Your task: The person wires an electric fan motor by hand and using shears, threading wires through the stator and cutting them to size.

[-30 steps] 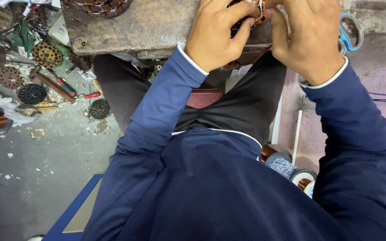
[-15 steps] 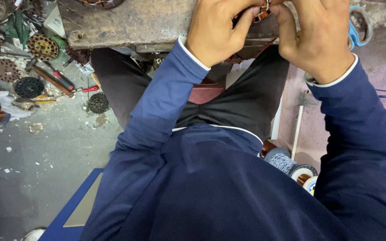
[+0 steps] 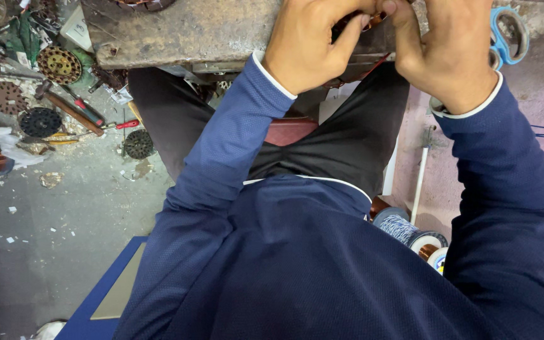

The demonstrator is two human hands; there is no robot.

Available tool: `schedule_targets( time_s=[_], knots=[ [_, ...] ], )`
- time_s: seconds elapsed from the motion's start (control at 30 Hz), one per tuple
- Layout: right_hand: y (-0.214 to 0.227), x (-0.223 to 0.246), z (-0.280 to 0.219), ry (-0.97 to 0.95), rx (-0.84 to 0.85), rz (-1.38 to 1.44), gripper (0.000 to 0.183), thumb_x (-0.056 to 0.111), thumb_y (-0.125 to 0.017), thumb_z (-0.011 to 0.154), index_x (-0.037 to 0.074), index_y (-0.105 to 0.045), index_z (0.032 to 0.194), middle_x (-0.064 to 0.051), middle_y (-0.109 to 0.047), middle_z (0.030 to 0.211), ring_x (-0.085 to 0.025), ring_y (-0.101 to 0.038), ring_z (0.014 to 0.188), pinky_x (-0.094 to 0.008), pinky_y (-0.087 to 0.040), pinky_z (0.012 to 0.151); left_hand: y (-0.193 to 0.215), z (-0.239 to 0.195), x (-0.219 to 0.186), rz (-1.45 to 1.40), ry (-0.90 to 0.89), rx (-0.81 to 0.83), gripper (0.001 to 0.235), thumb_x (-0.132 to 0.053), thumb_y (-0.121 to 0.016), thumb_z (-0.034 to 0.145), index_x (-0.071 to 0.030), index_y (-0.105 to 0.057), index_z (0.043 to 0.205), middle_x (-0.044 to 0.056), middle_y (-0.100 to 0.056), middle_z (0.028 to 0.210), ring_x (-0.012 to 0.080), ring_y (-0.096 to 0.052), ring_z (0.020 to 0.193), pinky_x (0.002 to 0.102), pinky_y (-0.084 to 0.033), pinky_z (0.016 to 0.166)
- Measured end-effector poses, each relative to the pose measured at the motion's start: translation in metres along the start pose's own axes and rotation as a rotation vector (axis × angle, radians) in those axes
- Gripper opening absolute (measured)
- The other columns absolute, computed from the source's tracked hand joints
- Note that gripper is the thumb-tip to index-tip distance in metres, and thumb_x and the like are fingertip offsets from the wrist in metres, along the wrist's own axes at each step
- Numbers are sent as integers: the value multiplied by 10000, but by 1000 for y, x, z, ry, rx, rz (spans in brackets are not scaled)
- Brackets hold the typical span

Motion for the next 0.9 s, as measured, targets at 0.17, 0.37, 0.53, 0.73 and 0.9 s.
schedule_targets(
  time_s=[0.17, 0.37, 0.53, 0.73, 0.9],
  knots=[
    [-1, -1, -1, -8, 0, -2, 189, -94, -645, 935, 26, -585, 1068, -95, -585, 1052, -299, -566, 990, -380, -411, 858, 1, 1, -3, 6, -32, -9, 127, -19, -721, 934, -62, -715, 1054, 87, -736, 1004, 302, -732, 946, 401, -569, 844],
    [-3, -3, -1, -15, 2, 5, 183, -92, -647, 934, 24, -584, 1061, -98, -582, 1047, -300, -564, 990, -382, -412, 860, -4, -1, -2, 74, -42, -26, 104, -46, -742, 929, -55, -719, 1030, 91, -731, 975, 307, -722, 892, 410, -572, 805],
    [-3, -3, -1, -22, 0, 2, 178, -91, -649, 934, 22, -584, 1056, -100, -580, 1043, -300, -562, 991, -383, -412, 861, -3, -1, -2, 95, -49, -10, 117, -79, -751, 948, -62, -720, 1059, 95, -714, 1015, 321, -699, 931, 429, -551, 830],
    [-2, -3, -1, -29, 1, -6, 173, -89, -651, 933, 19, -584, 1049, -103, -578, 1039, -300, -560, 991, -384, -413, 863, -1, -1, -5, 126, -66, 3, 127, -79, -746, 942, -79, -715, 1065, 114, -677, 1011, 343, -667, 948, 454, -526, 833],
    [-3, -4, -3, -39, -3, -10, 168, -88, -653, 932, 17, -584, 1044, -105, -575, 1035, -301, -558, 991, -385, -414, 865, -1, -2, -5, 125, -53, 7, 100, -81, -751, 935, -72, -712, 1027, 127, -669, 993, 356, -659, 937, 461, -516, 819]
  ],
)
Point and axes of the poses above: each hand's wrist, its own z-axis towards the middle knuckle, its own y-axis out of the back of the hand, x = y × z, the point moved 1 cm from there along z, towards the middle knuckle
